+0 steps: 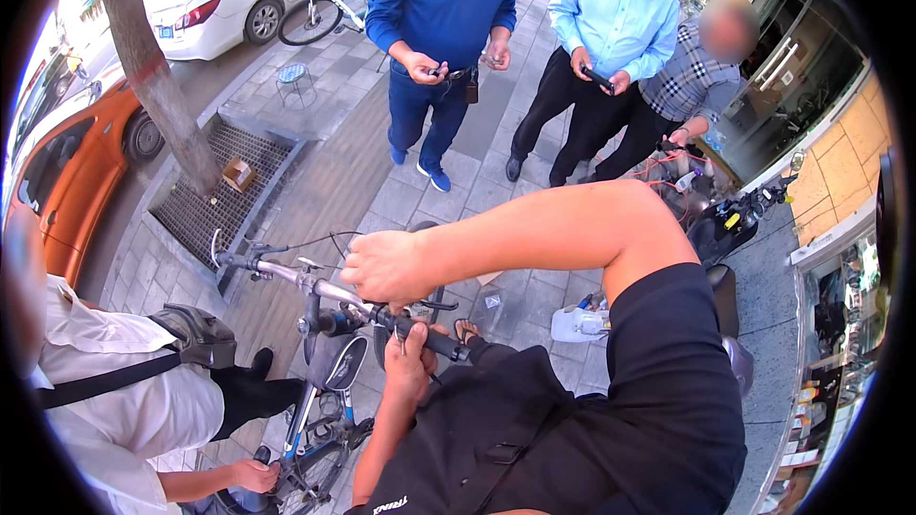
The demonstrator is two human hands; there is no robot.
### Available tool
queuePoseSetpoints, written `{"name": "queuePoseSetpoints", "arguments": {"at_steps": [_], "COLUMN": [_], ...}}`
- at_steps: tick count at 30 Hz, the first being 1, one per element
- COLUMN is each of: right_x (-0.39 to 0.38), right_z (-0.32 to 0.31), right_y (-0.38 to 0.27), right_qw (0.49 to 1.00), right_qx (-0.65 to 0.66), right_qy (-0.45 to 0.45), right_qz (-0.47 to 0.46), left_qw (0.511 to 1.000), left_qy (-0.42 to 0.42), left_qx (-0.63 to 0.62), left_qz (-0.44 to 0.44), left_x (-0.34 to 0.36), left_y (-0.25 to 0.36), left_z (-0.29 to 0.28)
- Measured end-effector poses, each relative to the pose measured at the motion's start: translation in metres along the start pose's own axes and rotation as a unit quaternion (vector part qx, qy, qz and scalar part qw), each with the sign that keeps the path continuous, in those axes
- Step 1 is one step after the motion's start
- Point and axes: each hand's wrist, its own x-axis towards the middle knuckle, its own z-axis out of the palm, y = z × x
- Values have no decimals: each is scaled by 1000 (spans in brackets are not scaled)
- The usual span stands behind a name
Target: The person repairs a bicycle handlebar on a sidewalk, using a screwdriver to tighten components and adjusting the grip and brake lever. The person works on the handlebar stem and brake assembly while several bystanders observe.
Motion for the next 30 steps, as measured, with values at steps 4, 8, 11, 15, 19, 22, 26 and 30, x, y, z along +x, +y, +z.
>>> {"name": "queuePoseSetpoints", "arguments": {"at_steps": [4,8,11,15,19,22,26,30], "right_x": [25,24,17,12,-16,-11,-13,-12], "right_z": [-58,-67,-76,-58,-34,-30,7,18], "right_y": [-39,-40,-40,-35,-36,-51,-77,-78], "right_qw": [949,916,910,909,938,910,920,938], "right_qx": [0,136,165,206,217,253,122,-5], "right_qy": [-274,-284,-286,-248,-135,-49,116,141], "right_qz": [157,250,250,263,235,325,355,318], "left_qw": [998,999,999,999,1000,1000,999,999], "left_qy": [-56,11,-14,-14,6,16,30,45], "left_qx": [18,35,38,36,28,22,-25,-19], "left_qz": [-25,0,-7,-13,5,10,13,24], "left_x": [6,-7,-5,-3,-2,-3,1,1], "left_y": [-4,13,9,7,5,1,-22,-22], "left_z": [-21,14,5,1,2,2,-15,-18]}}
